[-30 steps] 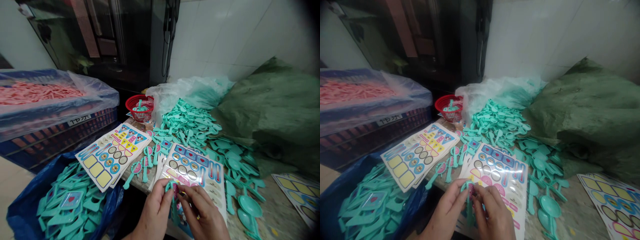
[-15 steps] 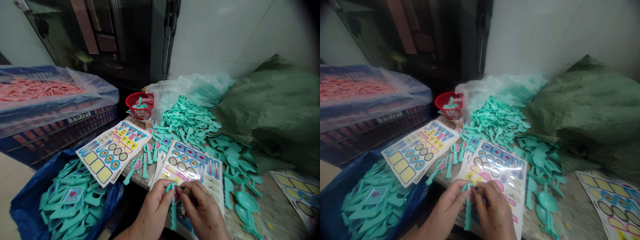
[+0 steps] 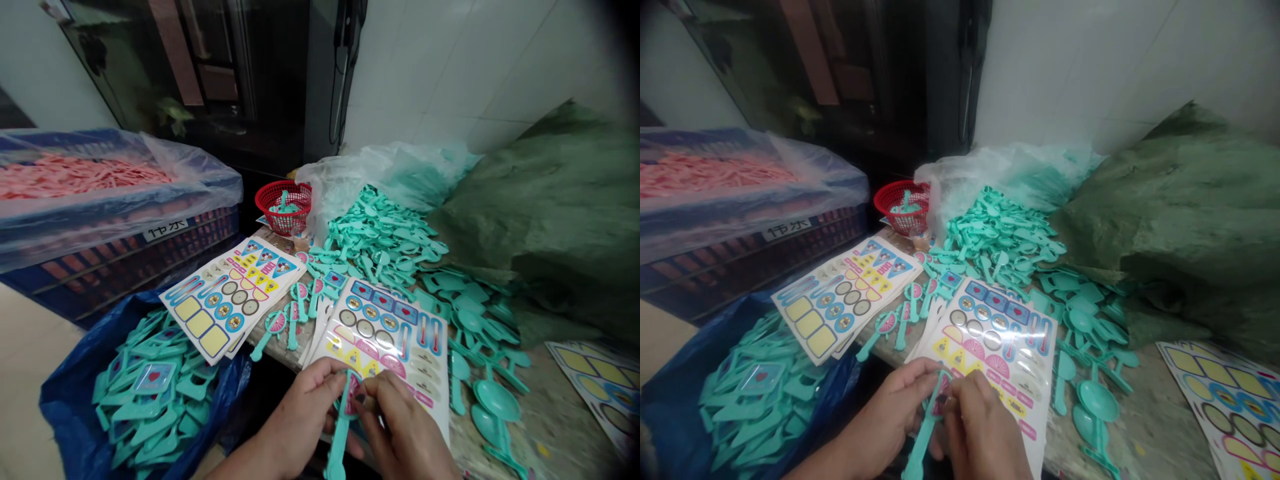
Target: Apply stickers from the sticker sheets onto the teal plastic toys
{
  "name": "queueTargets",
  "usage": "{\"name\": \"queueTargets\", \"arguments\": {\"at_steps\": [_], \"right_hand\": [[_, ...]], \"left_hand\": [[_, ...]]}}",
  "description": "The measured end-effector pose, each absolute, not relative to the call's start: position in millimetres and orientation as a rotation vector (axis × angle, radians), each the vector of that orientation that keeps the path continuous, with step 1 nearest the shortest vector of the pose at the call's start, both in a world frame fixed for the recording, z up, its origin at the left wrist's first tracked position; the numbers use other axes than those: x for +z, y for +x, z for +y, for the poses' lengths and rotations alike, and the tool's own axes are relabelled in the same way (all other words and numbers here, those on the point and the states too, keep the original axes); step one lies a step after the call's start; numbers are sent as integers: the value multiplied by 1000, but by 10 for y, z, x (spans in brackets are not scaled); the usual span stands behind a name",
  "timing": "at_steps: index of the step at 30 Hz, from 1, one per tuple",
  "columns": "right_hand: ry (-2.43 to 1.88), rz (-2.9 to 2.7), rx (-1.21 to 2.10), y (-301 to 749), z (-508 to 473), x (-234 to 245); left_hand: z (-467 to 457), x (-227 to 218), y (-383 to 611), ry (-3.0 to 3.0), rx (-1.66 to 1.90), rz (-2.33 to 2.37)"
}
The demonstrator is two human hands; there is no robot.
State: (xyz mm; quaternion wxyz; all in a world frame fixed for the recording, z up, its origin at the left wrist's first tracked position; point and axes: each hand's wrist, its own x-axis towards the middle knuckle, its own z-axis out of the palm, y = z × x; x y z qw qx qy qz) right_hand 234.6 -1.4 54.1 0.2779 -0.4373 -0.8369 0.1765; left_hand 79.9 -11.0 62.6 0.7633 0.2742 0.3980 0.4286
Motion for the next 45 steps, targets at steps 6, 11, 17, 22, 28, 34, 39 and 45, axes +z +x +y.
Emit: {"name": "queueTargets", "arguments": {"at_steps": [6,11,17,22,28,34,39,45], "right_hand": [[-1154,-2084,577,2338,-24,629],[-1194,-2110,566,2404,46,660],[-1232,-2040,576,2366,-7,701],[-1278,-1969,714,2314,-108,778],[-1402,-1796,909,2211,-172,655],[-1421,-1786,894,2186,-149,617],[-1473,-1812,897,2182,-167,617],[-1534,-1776,861,2158,-211,572]], "left_hand": [[-92,746,799,721,940,979],[-74,871,816,815,960,1065],[-69,802,826,754,998,1093],[-61,700,832,620,1112,1040],[-84,667,816,675,1148,1180],[-110,685,816,775,1165,1239],[-145,620,821,915,1213,1314],[-161,568,839,1010,1241,1349]]}}
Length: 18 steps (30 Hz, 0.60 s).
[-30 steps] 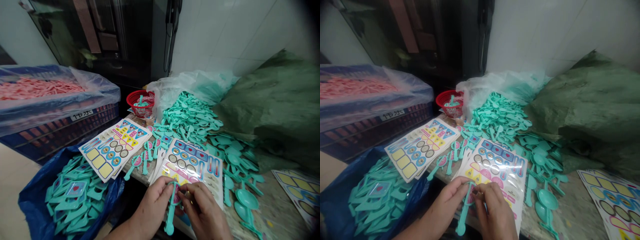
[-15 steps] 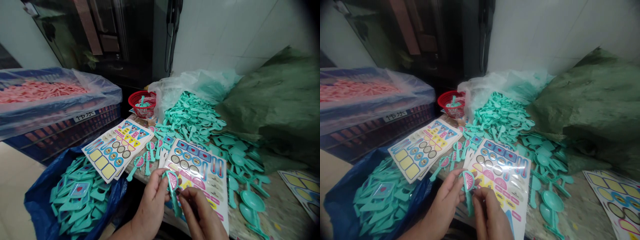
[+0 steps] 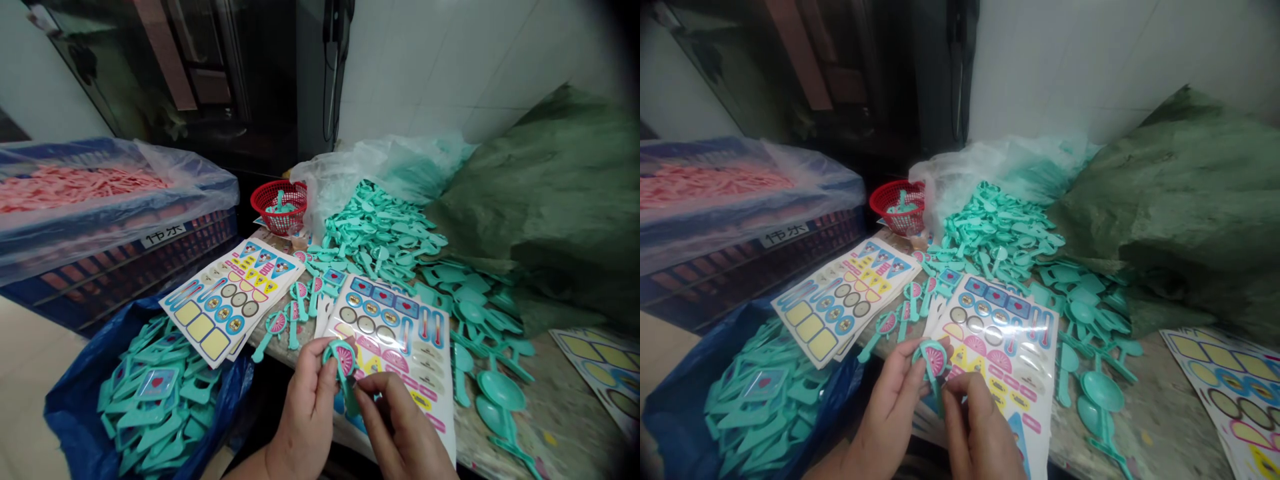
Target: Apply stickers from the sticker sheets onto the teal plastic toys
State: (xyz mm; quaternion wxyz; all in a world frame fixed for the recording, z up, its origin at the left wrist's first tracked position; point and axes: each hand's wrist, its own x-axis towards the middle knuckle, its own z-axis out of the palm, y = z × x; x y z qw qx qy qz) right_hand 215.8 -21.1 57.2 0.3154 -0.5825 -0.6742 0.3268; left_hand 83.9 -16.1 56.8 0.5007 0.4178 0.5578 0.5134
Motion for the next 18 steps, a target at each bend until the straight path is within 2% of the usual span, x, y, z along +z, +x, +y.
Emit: {"name": "queueTargets", "arguments": {"at_steps": [10,18], "right_hand": [[-1478,-1793,860,2142,-215,615],[-1396,-1581,1073,2071,-169,666]], "left_hand": [[-193,593,822,1098,1195,1419],[-178,615,850,904,1174,1302]]}}
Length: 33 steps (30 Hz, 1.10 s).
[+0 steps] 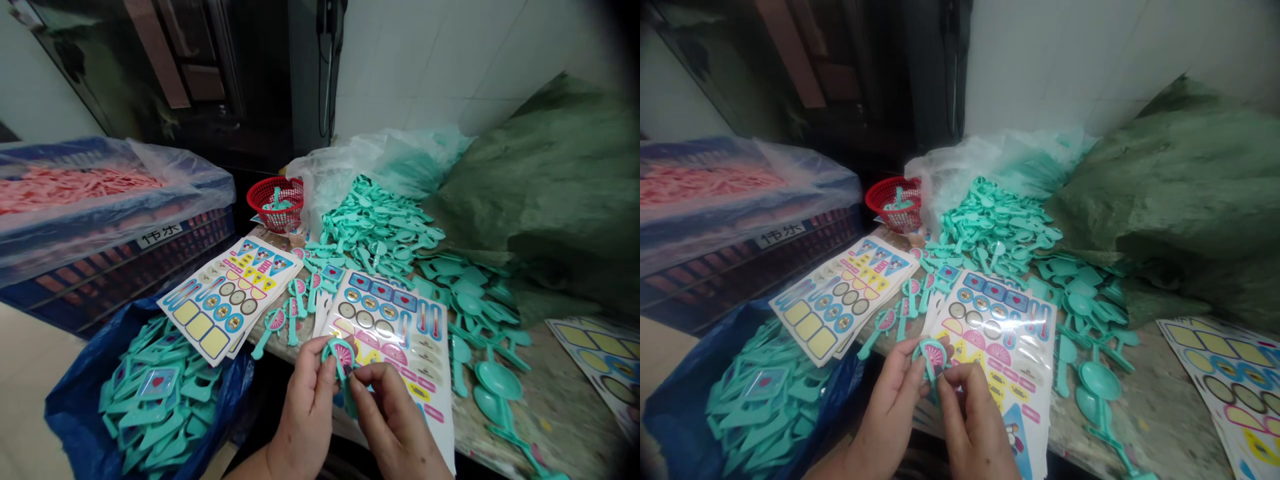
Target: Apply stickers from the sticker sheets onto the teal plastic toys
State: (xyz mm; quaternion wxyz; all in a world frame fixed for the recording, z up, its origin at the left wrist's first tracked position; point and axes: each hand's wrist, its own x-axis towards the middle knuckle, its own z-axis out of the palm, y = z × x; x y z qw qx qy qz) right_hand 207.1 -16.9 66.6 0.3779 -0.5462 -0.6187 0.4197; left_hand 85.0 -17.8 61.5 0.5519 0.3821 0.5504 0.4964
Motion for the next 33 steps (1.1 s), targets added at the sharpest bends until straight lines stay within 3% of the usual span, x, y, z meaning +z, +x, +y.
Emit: {"name": "queueTargets", "arguments": {"at_steps": [19,33], "right_hand": [[-1320,-1706,1042,2217,-94,688],[-1241,-1847,757,2293,29,738]], "left_hand": [[-157,682,831,772,1124,1240],[-148,731,840,624,1088,1103]]}}
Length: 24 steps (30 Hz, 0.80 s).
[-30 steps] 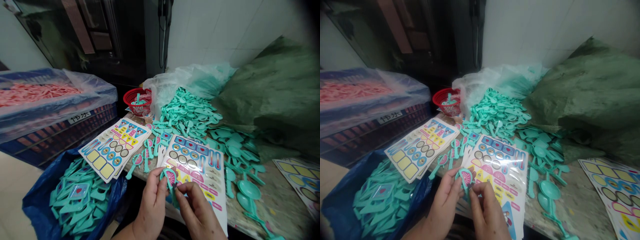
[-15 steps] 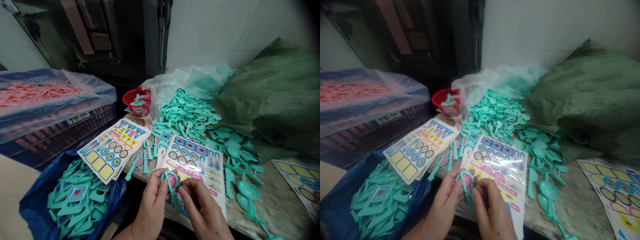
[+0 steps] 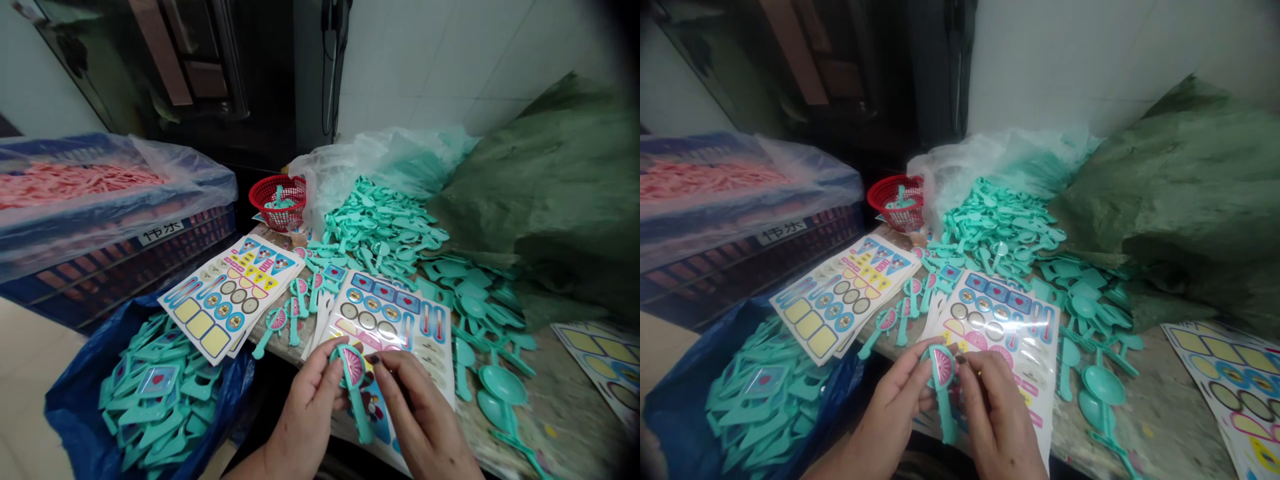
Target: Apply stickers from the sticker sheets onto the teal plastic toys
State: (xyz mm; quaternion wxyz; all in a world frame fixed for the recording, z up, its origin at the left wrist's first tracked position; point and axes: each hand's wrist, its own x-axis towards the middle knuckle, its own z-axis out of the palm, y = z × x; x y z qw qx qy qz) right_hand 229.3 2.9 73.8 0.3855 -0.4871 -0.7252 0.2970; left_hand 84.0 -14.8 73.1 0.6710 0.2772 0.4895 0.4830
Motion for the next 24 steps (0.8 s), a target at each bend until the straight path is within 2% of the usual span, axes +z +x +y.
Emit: {"name": "queueTargets", "arguments": {"at_steps": [9,20,22,24], "right_hand": [[-1291,-1999,582,2360,106,792],[-1222,-2325,119,2351,98,865],[-1243,-2334,147,2351,93,838],[-1267,-2293,307,2350,98,802]], "left_hand": [[-145,799,793,723,1038,1151],[-138,755,747,992,1050,1254],[-136,756,738,1035,1038,1286],[-137,744,733,974,963,1277]]}}
